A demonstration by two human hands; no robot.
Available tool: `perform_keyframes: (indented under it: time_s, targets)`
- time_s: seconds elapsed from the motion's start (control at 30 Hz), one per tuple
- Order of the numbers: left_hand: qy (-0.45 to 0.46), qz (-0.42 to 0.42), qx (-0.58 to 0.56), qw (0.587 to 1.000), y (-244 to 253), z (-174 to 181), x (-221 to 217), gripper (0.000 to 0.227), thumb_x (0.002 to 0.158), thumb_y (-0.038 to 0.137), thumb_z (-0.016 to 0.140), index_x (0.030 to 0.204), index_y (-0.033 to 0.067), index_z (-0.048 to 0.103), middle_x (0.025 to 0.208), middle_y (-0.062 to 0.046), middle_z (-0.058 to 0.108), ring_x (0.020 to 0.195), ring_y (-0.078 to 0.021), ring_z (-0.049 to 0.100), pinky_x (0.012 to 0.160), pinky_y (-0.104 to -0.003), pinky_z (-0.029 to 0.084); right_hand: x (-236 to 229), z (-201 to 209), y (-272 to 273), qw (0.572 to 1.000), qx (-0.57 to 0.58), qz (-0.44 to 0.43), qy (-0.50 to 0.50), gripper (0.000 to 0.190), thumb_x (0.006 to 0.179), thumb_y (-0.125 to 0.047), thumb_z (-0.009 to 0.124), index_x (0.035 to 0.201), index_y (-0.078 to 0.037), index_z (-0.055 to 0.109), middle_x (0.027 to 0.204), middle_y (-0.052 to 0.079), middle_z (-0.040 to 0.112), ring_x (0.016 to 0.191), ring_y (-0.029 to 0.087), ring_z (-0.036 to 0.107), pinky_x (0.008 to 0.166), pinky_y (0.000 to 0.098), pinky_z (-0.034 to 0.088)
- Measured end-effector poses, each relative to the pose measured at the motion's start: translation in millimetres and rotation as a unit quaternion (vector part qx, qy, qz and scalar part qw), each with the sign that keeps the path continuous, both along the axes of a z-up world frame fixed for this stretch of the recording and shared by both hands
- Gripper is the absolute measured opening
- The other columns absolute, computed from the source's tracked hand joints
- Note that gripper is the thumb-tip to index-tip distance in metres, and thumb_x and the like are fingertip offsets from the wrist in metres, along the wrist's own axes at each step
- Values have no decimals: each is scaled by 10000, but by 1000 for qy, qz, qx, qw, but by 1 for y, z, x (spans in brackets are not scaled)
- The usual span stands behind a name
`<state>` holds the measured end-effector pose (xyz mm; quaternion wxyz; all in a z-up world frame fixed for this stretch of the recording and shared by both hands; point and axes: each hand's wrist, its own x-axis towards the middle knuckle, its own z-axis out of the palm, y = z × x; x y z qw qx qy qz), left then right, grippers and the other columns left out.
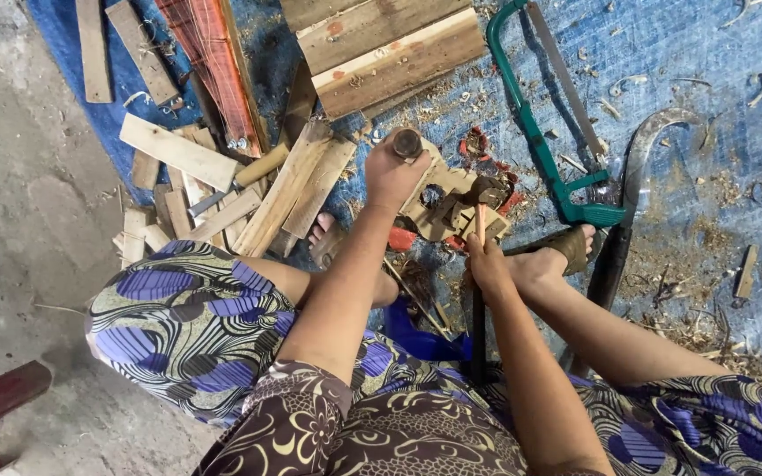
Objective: Carving and shaping a wooden instrument component using a hammer and a chisel.
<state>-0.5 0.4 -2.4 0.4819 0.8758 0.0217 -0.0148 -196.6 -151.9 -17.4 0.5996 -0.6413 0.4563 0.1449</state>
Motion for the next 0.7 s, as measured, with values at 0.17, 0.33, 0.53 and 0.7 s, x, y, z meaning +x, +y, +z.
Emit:
perform_keyframes:
  time_s: [0.17,0.33,0.53,0.7]
  targets:
    - [-7,3,0,1000,-2,2,0,288,688,333,780,938,208,708,829,-163,742,884,-430,736,817,-575,609,4,15,4,1000,16,-13,2,405,1086,-360,544,996,31,602,552,84,459,363,194,461,352,369,416]
    - [2,-5,2,1000,0,7,1,275,701,344,767,919,194,691,823,-151,742,885,-422,735,827,-569,608,5,18,7,1000,7,-20,3,404,1078,-354,562,1005,41,597,552,92,442,365,199,447,360,373,409]
    - [-12,-1,-25,1000,0,7,-1,257,698,281,784,933,204,716,829,-143,752,895,-401,742,842,-540,608,7,24,9,999,32,-41,-11,397,1082,-354,563,1023,39,585,521,66,379,336,150,355,333,335,331]
    - [-22,-6,-42,999,0,5,-1,245,709,250,798,939,200,728,833,-139,758,889,-395,749,832,-522,612,5,13,6,1000,11,-18,3,399,1077,-372,560,1032,24,582,564,83,451,377,170,453,347,345,394]
